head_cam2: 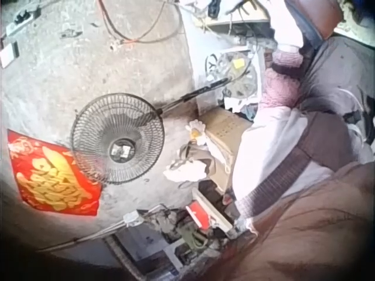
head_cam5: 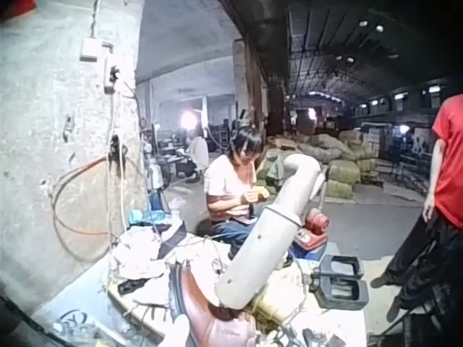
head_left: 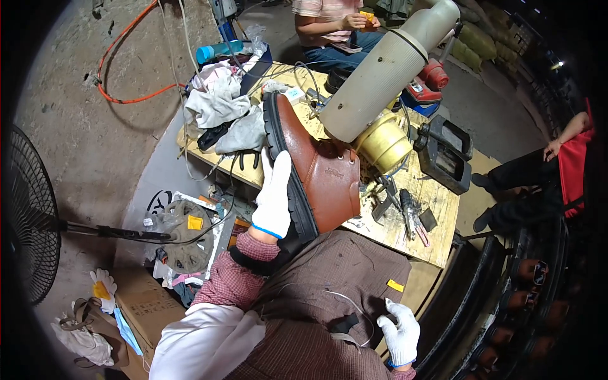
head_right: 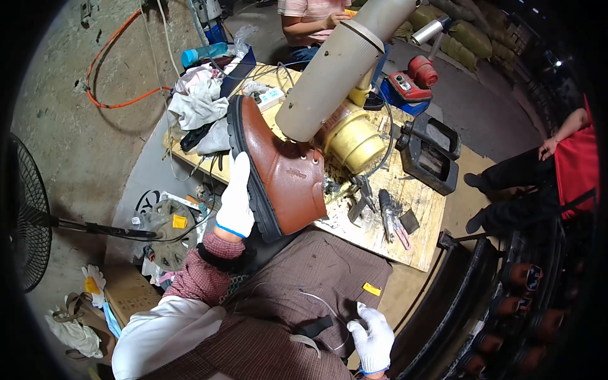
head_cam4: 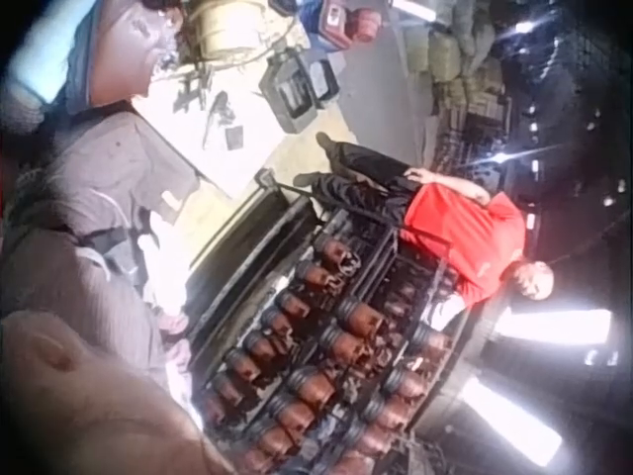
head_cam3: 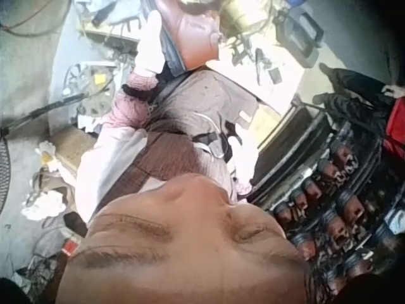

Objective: Inspecting and cleaning shoes at a manufacturing station and moving them to a rack.

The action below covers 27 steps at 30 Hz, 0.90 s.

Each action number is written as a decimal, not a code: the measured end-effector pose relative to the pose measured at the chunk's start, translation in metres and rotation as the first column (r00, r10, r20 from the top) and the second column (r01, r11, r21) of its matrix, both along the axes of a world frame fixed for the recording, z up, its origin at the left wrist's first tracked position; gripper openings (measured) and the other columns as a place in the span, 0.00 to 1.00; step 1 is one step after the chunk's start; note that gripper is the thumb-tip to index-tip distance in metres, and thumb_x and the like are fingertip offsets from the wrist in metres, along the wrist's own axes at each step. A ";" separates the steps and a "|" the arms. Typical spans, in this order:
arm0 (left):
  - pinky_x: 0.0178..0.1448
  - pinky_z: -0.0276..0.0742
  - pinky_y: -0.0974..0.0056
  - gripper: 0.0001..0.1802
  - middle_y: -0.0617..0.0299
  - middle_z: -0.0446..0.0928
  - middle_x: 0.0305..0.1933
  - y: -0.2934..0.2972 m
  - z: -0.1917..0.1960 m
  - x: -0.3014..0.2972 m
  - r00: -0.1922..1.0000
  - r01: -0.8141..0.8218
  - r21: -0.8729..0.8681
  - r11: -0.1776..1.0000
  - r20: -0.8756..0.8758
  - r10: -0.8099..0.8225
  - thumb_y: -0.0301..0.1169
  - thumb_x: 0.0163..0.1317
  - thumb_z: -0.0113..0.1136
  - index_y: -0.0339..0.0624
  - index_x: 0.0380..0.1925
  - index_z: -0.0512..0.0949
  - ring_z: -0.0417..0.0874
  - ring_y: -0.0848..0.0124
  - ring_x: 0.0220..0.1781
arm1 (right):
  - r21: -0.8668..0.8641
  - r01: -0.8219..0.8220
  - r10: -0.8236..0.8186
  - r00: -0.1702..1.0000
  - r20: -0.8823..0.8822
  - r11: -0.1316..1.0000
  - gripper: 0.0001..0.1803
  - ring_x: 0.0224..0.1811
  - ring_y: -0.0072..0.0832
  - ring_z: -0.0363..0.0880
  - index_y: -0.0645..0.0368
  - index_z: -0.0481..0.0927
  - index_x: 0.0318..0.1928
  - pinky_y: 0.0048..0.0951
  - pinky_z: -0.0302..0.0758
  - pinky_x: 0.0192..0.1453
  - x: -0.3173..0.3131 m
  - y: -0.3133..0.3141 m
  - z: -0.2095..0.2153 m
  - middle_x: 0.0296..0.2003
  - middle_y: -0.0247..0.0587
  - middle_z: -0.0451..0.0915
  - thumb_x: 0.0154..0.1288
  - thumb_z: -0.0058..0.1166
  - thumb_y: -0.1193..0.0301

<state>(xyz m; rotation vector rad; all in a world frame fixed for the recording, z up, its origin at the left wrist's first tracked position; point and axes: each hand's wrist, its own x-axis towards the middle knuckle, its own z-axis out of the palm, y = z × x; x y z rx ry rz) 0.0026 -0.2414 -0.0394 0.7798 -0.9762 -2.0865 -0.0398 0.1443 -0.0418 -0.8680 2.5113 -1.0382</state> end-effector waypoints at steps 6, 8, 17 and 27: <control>0.65 0.75 0.64 0.37 0.54 0.58 0.78 -0.022 0.007 -0.004 0.974 0.001 -0.355 0.935 0.214 0.080 0.41 0.80 0.46 0.44 0.81 0.45 0.77 0.68 0.64 | -0.004 0.068 -0.067 0.995 0.071 0.998 0.20 0.48 0.43 0.87 0.63 0.86 0.47 0.35 0.82 0.53 -0.017 -0.006 -0.011 0.47 0.51 0.86 0.51 0.70 0.76; 0.65 0.76 0.62 0.37 0.55 0.61 0.76 -0.048 0.050 -0.002 0.993 -0.075 0.168 0.983 -0.082 0.090 0.38 0.78 0.49 0.47 0.81 0.47 0.75 0.65 0.67 | 0.009 0.100 -0.101 0.988 0.116 0.995 0.20 0.47 0.42 0.87 0.63 0.86 0.47 0.34 0.82 0.53 -0.020 -0.009 -0.006 0.46 0.51 0.86 0.51 0.70 0.77; 0.71 0.71 0.56 0.46 0.48 0.65 0.74 -0.042 0.058 -0.066 0.964 -0.255 -0.276 0.927 -0.004 0.264 0.37 0.76 0.53 0.45 0.81 0.34 0.71 0.60 0.72 | -0.030 -0.054 0.053 0.998 -0.019 0.998 0.19 0.47 0.40 0.87 0.63 0.85 0.48 0.33 0.81 0.53 -0.036 -0.029 -0.005 0.45 0.49 0.86 0.52 0.69 0.78; 0.66 0.76 0.51 0.53 0.50 0.62 0.76 -0.005 0.029 -0.006 0.959 -0.264 -0.100 0.959 0.080 0.272 0.51 0.69 0.62 0.52 0.82 0.38 0.73 0.59 0.68 | -0.022 -0.594 0.412 0.584 -0.699 0.805 0.28 0.57 0.44 0.80 0.54 0.78 0.63 0.41 0.74 0.57 -0.062 -0.202 0.068 0.56 0.46 0.80 0.60 0.60 0.72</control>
